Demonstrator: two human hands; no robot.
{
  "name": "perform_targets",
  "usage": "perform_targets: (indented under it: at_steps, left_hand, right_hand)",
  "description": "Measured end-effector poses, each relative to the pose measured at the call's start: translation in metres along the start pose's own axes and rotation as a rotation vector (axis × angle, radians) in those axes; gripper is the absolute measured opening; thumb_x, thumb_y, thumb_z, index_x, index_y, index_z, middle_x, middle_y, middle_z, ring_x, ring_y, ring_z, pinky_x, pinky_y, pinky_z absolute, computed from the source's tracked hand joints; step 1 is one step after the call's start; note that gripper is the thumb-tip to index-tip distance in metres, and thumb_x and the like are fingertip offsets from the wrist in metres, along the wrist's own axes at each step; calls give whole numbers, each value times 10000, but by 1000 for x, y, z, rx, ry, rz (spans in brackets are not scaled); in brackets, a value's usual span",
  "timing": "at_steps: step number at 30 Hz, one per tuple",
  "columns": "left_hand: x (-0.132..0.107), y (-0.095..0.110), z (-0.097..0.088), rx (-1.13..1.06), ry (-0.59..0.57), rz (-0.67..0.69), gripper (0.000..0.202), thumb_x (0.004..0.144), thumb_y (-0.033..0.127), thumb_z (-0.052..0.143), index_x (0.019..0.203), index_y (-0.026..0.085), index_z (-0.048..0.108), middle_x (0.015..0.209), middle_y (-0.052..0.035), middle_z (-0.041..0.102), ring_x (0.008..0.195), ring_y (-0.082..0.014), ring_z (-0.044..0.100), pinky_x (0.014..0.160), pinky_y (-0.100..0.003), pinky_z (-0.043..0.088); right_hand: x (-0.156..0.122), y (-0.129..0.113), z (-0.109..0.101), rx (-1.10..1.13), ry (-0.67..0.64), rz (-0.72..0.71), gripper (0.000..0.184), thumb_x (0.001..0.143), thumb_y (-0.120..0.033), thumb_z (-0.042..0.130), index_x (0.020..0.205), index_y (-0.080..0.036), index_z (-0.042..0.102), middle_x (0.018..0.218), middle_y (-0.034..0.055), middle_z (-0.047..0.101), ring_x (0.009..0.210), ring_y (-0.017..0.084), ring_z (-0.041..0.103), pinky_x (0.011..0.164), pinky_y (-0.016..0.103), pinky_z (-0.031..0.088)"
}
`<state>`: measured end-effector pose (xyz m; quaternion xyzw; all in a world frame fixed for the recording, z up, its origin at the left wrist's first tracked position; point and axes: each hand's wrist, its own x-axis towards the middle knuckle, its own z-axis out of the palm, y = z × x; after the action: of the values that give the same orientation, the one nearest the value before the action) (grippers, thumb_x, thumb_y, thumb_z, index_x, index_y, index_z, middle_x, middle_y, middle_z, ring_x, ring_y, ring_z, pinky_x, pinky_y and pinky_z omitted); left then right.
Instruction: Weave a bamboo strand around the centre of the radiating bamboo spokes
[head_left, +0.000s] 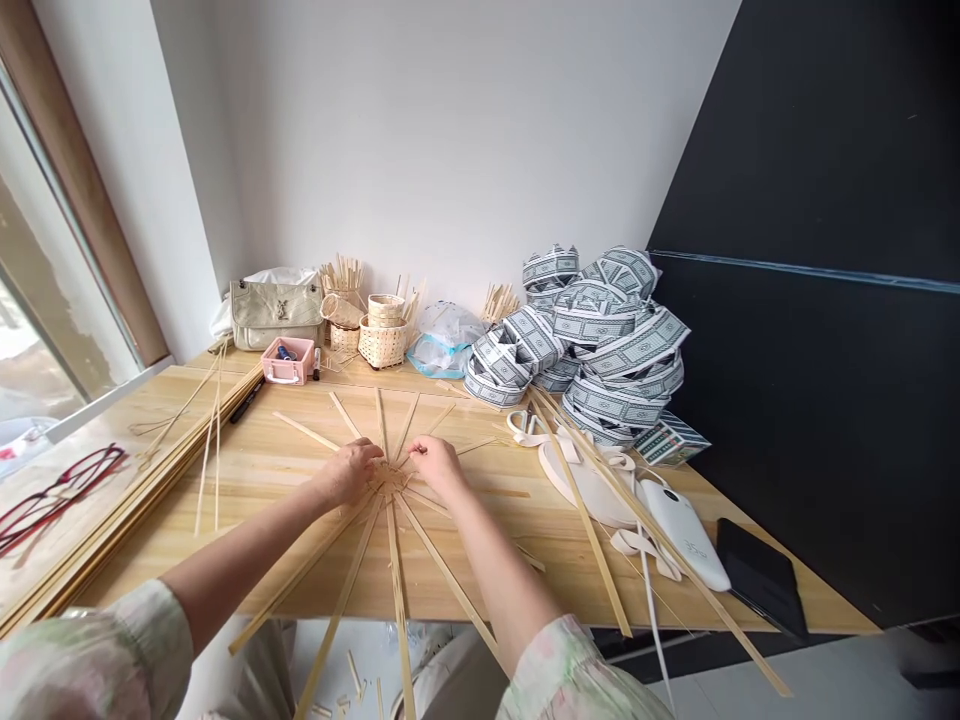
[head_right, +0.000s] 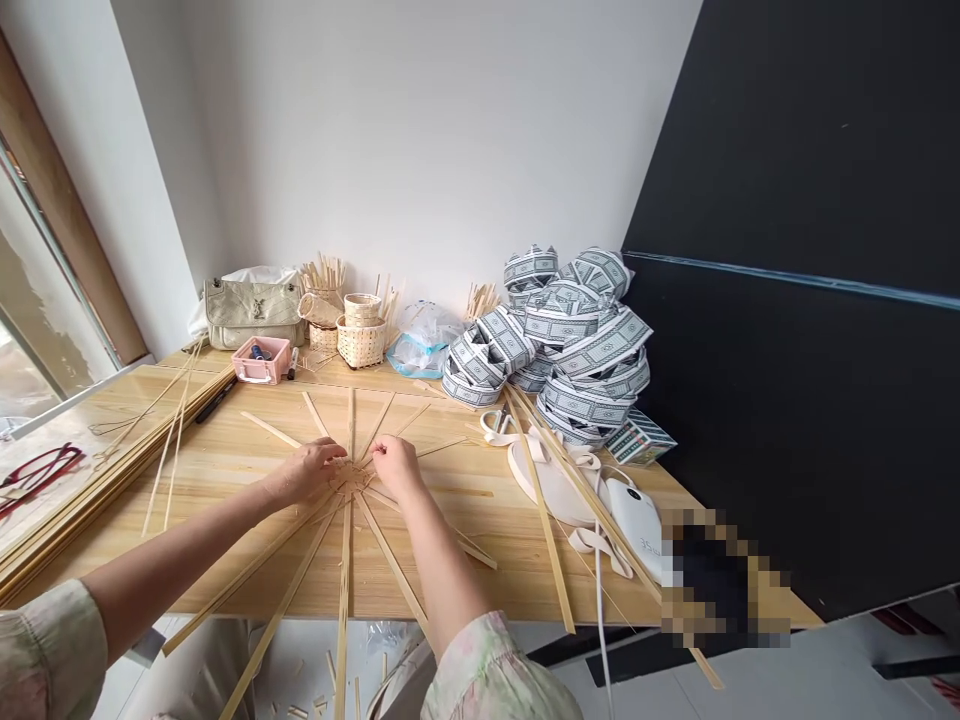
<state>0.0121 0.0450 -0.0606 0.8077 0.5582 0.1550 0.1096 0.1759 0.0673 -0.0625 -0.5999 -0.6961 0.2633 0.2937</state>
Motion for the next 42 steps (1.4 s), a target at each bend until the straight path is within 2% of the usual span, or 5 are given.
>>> perform_targets:
  at_steps: [9,21,28,34,42]
  left_hand:
    - [-2,11,9,58,-16,12,357,680,264,601,1013,147,547,1014,-92,527,957,-237,471,848,-322,377]
    - [-1,12,18,-7,-9,-53,280,693,204,577,963,170,510,1029,-78,481,963,-218,452,847,-340,375]
    - [-15,21,-1,19,49,5,289,694,211,566,973,223,492,962,-45,503,911,-188,494,793,-301,410]
    - [-32,35,-3,235,-170,2,108,721,280,522,726,175,550,777,-57,581,809,-218,548,684,-303,433]
    - [-27,30,10,239,-200,7,156,757,211,416,738,166,564,807,-73,618,796,-207,579,682,-290,441]
  right_hand:
    - [-16,18,4,-4,-68,118,164,646,-162,494,721,-198,635,623,-23,623,547,100,541,527,195,393]
    - [-19,13,10,-8,-74,128,169,662,-160,484,710,-211,638,691,-18,641,629,111,547,554,199,378]
    - [-23,18,11,27,-33,97,168,635,-203,527,789,-213,591,667,-41,600,591,93,512,526,187,350]
    - [-32,19,10,37,-20,-9,112,609,-190,516,712,-196,558,646,-46,569,589,93,491,537,191,357]
    - [-36,21,10,35,15,-113,130,617,-124,495,720,-180,553,696,-19,565,642,101,500,587,201,391]
